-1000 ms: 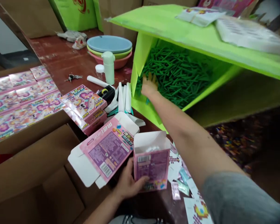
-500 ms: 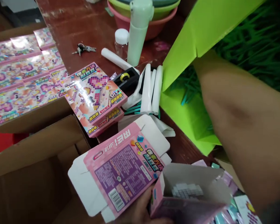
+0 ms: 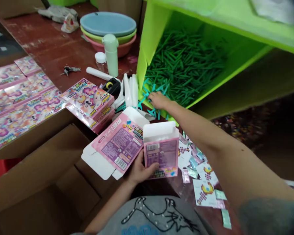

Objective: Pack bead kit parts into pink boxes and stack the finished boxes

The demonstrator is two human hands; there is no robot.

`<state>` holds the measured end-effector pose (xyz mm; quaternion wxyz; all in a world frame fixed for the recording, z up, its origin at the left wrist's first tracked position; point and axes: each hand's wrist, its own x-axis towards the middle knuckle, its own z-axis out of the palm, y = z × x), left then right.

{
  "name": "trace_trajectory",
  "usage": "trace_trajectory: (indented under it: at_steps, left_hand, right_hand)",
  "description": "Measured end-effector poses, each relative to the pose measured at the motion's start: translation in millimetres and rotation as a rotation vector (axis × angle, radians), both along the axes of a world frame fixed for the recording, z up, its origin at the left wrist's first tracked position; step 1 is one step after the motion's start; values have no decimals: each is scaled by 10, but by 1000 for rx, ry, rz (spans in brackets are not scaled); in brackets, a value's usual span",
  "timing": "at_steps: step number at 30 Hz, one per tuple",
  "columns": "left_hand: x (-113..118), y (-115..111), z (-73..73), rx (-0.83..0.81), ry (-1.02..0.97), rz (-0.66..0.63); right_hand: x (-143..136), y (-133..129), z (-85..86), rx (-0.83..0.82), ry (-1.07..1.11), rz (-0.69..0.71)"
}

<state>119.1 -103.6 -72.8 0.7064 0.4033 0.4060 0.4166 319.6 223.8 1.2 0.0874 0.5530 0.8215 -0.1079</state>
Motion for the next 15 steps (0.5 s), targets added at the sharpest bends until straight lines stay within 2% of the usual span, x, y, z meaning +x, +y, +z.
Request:
trace_trajectory:
  at_steps: [4, 7, 12, 15]
  left_hand:
    - [0, 96, 34, 66, 47, 94]
    - [-22, 144, 27, 122, 134, 158]
    - [-15, 289, -54, 282, 298, 243]
    - [-40, 354, -68, 343, 340, 237]
  right_hand:
    - [183, -635, 171, -10, 118, -17]
    - [217, -900, 377, 65, 230, -126]
    - [306, -1083, 792, 491, 590, -278]
    - [559, -1541, 1082, 671, 831, -246]
